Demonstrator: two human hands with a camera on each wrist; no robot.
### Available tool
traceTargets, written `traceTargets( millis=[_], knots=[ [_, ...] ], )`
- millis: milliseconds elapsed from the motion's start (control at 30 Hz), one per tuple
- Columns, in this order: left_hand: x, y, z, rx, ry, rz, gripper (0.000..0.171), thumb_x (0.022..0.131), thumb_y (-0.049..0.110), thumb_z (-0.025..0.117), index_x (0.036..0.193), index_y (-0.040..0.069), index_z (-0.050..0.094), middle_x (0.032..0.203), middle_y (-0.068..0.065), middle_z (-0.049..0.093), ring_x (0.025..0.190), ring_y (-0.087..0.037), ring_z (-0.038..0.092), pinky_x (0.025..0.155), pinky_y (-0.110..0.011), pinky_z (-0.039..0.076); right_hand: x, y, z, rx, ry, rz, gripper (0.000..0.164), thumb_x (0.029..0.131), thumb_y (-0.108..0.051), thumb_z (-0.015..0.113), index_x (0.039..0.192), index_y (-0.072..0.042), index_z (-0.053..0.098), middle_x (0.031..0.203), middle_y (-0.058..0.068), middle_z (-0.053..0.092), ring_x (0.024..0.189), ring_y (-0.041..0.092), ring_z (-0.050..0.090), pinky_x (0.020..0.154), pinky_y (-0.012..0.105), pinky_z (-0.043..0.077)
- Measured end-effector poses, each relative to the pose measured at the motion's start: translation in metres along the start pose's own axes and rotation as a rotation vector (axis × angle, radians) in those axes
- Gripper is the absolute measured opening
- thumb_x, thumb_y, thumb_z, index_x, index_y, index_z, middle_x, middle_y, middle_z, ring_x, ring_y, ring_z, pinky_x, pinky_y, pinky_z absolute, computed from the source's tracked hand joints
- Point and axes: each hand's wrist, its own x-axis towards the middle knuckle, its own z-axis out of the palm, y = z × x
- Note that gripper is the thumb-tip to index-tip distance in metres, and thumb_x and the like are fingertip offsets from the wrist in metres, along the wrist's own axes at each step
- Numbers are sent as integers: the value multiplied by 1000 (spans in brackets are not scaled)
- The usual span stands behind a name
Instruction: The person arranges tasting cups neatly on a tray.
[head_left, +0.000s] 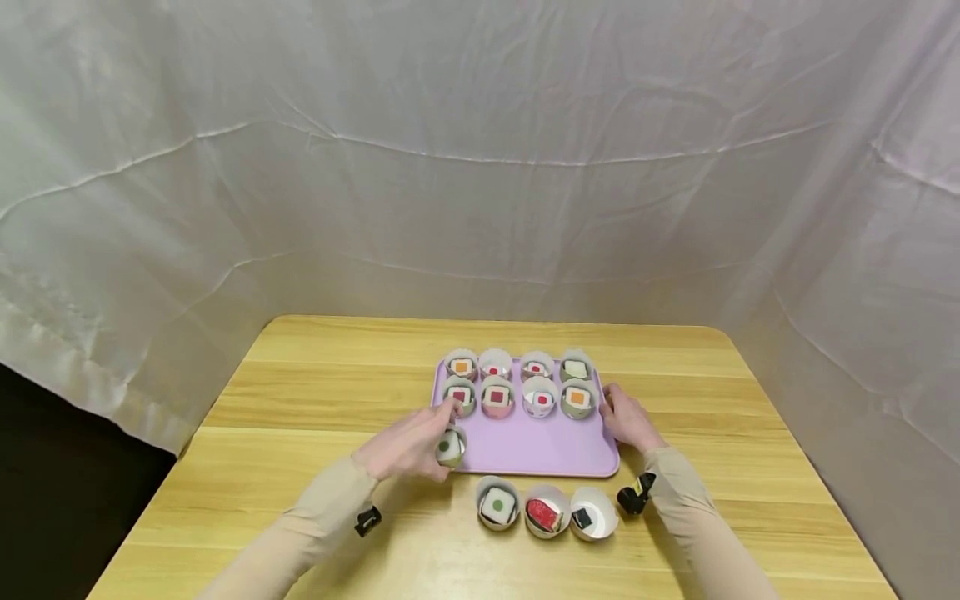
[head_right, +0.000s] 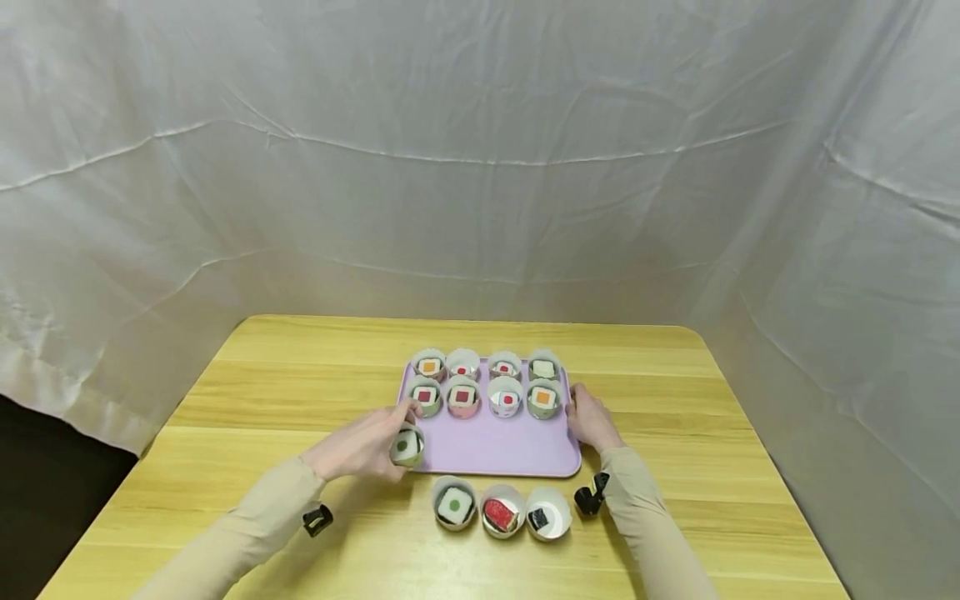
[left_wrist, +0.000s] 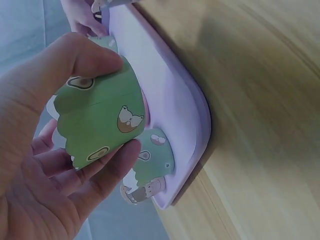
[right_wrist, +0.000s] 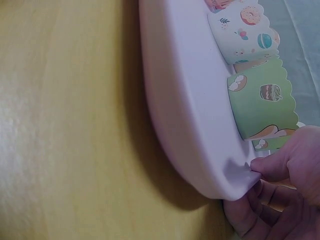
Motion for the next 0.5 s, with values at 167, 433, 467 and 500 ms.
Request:
traceTargets(
  millis=[167, 433, 467, 500],
  knots=[
    [6, -2, -2, -5, -9, -11, 85, 63, 7, 90, 132, 1, 43, 129, -16, 62, 111, -29, 66, 99, -41, 57, 0, 1, 0, 0, 4, -6, 37, 102, -10, 44, 133, 10, 44, 121, 36, 60, 105, 44, 64, 90, 57, 53],
    [13, -6, 0, 27, -15, -4, 79, 67, 12, 91, 130, 3, 45, 127, -15, 63, 110, -28, 67, 97, -43, 57, -1, 1, 1, 9, 0, -1, 35, 102, -11, 44, 132, 9, 45, 120, 35, 61, 102, 41, 65, 88, 54, 55],
    [14, -7, 0, 28, -17, -8, 78, 67, 13, 90, 131, 3, 45, 127, -14, 63, 109, -28, 67, 97, -42, 58, -1, 1, 1, 11, -3, 0, 35, 103, -10, 44, 132, 9, 45, 120, 35, 61, 101, 41, 65, 87, 54, 55],
    [15, -7, 1, 29, -17, -10, 78, 68, 13, 91, 130, 3, 45, 126, -14, 64, 108, -28, 67, 96, -42, 58, -1, 1, 1, 11, -4, 2, 35, 103, -11, 44, 132, 9, 45, 119, 35, 61, 101, 41, 65, 86, 53, 55]
  ],
)
